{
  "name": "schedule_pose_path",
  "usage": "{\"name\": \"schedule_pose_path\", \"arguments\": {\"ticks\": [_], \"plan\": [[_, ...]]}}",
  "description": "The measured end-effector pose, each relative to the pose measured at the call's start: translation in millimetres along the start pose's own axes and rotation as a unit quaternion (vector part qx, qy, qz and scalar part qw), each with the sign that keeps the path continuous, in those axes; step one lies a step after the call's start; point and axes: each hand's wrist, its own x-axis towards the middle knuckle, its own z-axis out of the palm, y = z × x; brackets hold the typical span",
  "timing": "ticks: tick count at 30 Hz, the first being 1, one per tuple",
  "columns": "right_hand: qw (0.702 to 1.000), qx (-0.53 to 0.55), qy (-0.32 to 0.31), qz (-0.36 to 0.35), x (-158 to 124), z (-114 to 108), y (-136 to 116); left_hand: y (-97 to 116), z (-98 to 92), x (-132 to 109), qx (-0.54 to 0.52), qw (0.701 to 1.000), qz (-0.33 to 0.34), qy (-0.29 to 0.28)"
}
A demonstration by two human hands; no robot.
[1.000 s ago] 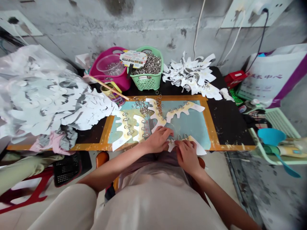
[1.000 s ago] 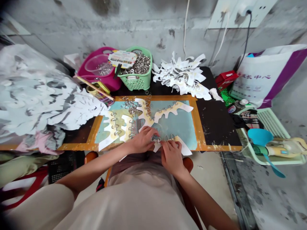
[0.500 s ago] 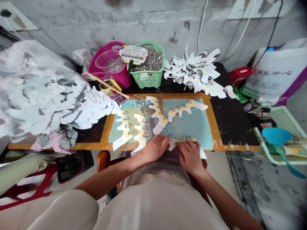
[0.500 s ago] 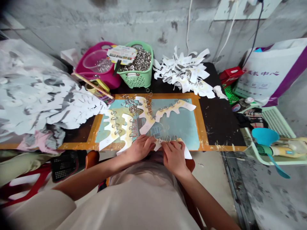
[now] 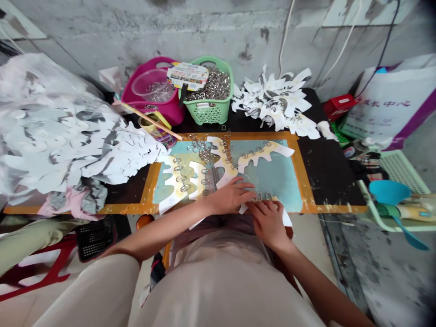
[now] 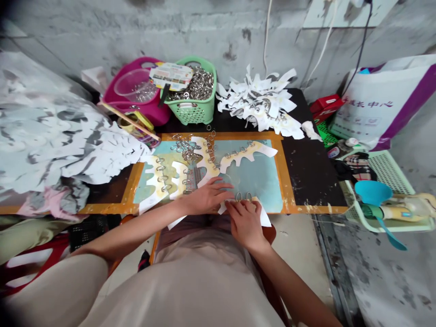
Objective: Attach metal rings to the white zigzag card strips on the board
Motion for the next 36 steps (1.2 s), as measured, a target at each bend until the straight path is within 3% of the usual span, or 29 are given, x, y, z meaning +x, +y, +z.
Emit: {"name": "schedule_pose_path", "arguments": {"ticks": [4, 13, 17, 20, 26, 36], "plan": [[1.0, 0.004, 0.007, 0.003, -0.7, 0.1, -1.0, -14.6, -1.7, 6.3, -0.032, 0.997, 0.065, -0.039], [1.0, 0.015, 0.011, 0.018, -1.0, 2.6, -1.8, -16.2, 2.6, -2.4, 0.023, 0.994, 0.11, -0.003], [1.0, 0.012, -0.001, 0.01, -0.1, -0.3, -1.6, -12.9, 9.0, -9.7, 0.014, 0.996, 0.074, 0.045], [1.0, 0.013, -0.007, 0.008, 0.9, -2.3, -1.3, -13.9, 6.7, -9.5, -0.025, 0.998, 0.023, 0.043], [1.0, 0.015, -0.005, 0.008, 0.2, -1.1, -0.2, -22.4, 1.9, 3.0, -0.035, 0.995, 0.092, -0.002], [1.0, 0.005, 0.001, 0.025, -0.4, 0.6, -3.9, -17.9, -0.7, -6.3, -0.019, 0.999, 0.05, 0.004]]}}
